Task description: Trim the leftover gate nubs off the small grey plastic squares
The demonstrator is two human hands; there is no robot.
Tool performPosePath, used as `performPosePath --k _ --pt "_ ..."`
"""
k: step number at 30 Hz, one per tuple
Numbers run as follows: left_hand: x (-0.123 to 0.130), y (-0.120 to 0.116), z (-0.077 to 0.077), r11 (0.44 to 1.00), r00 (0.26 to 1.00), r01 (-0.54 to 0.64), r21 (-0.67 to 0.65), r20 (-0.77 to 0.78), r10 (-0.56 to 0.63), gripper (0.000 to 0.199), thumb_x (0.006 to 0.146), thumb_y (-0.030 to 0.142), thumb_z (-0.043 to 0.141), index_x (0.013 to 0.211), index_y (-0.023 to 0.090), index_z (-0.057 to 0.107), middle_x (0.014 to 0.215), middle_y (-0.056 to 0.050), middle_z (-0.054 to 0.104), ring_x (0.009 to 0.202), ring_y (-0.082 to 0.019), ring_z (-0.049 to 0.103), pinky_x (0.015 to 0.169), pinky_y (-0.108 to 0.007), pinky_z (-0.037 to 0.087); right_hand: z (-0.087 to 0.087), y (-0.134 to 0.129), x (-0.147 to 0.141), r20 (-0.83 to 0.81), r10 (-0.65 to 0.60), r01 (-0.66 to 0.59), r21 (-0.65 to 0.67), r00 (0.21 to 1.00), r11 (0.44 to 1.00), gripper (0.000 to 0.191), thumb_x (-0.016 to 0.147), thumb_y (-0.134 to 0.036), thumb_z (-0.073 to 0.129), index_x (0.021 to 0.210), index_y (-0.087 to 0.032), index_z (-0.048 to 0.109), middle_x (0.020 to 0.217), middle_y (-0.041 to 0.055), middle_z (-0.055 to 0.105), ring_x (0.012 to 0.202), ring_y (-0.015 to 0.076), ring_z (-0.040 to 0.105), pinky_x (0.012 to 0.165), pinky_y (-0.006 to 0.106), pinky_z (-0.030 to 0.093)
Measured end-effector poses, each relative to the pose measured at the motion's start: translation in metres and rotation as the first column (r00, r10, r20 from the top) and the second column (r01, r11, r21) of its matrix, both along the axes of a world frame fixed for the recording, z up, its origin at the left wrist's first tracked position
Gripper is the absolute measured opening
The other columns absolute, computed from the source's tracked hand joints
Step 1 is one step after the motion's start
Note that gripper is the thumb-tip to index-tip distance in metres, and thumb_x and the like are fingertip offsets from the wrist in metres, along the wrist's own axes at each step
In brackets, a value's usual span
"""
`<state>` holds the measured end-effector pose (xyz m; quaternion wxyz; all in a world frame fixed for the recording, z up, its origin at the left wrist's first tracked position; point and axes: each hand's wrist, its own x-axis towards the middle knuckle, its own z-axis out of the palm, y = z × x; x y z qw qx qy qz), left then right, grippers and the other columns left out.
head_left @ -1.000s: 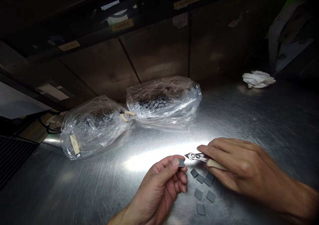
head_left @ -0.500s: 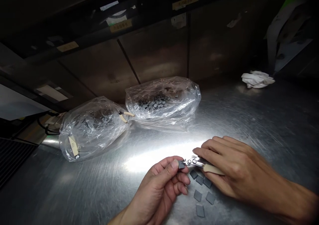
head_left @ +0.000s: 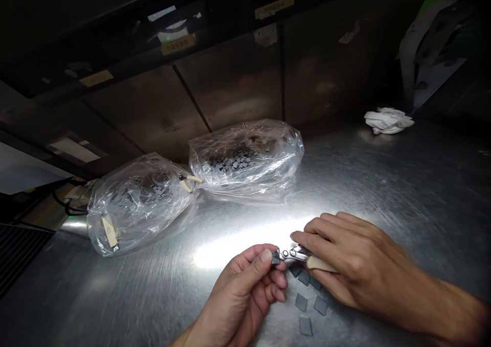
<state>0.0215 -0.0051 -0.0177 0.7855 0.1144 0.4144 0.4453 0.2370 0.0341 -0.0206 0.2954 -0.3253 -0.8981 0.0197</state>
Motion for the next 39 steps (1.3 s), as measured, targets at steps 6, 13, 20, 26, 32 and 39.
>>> performPosePath --k 6,13,20,26,32,39 --pt "0.0000 -0.0007 0.0019 1.000 1.000 -0.004 0.003 -0.006 0.004 0.017 0.078 0.020 0.090 0.088 0.010 0.080 0.079 -0.007 0.074 0.062 -0.010 0.065 0.059 -0.018 0.055 -0.0011 -0.0009 0.0016 0.014 0.002 -0.002 -0.013 1.000 1.000 0.025 0.093 -0.014 0.055 0.114 -0.017 0.068 0.086 0.0036 0.065 0.073 0.0199 0.061 0.070 0.035 0.044" --pt "-0.0005 -0.0003 0.0018 1.000 1.000 0.002 0.008 -0.013 -0.002 0.018 0.079 0.022 0.090 0.088 0.010 0.080 0.079 -0.007 0.074 0.062 -0.009 0.064 0.060 -0.019 0.054 0.0017 0.0007 0.0021 0.027 0.015 -0.016 0.025 1.000 1.000 0.023 0.096 -0.014 0.054 0.115 -0.016 0.068 0.084 0.0037 0.065 0.071 0.0193 0.060 0.067 0.033 0.043" --pt "0.0001 0.0001 -0.0003 1.000 1.000 -0.002 0.015 -0.012 0.003 0.019 0.077 0.022 0.091 0.087 0.011 0.080 0.077 -0.006 0.074 0.061 -0.009 0.063 0.059 -0.018 0.054 0.0018 0.0009 0.0018 0.037 0.022 -0.024 0.049 0.999 0.999 0.023 0.096 -0.012 0.052 0.112 -0.016 0.068 0.082 0.0034 0.065 0.069 0.0185 0.060 0.066 0.032 0.044" --pt "-0.0011 -0.0005 0.0014 1.000 1.000 0.006 0.019 -0.017 -0.006 0.017 0.080 0.022 0.089 0.086 0.009 0.080 0.077 -0.006 0.074 0.061 -0.009 0.063 0.060 -0.018 0.054 0.0006 -0.0013 0.0028 0.056 0.024 -0.027 0.041 0.998 0.999 0.024 0.095 -0.009 0.052 0.113 -0.015 0.067 0.081 0.0022 0.064 0.066 0.0179 0.059 0.063 0.033 0.043" --pt "0.0005 0.0007 0.0036 1.000 1.000 -0.024 -0.010 -0.014 0.024 0.022 0.077 0.020 0.091 0.095 0.010 0.081 0.080 -0.008 0.076 0.064 -0.010 0.066 0.061 -0.019 0.055 0.0015 -0.0006 0.0064 -0.001 0.029 -0.029 -0.050 1.000 0.998 0.023 0.096 -0.011 0.054 0.115 -0.016 0.067 0.082 0.0011 0.062 0.066 0.0166 0.056 0.062 0.032 0.042" --pt "0.0004 0.0007 0.0021 0.999 0.999 -0.031 -0.015 -0.021 0.031 0.023 0.076 0.018 0.091 0.095 0.009 0.081 0.082 -0.009 0.077 0.064 -0.010 0.067 0.061 -0.019 0.056 0.0026 0.0058 0.0096 0.004 0.015 -0.015 -0.039 1.000 0.999 0.026 0.094 -0.010 0.053 0.114 -0.015 0.069 0.089 0.0053 0.066 0.078 0.0208 0.061 0.070 0.036 0.043"
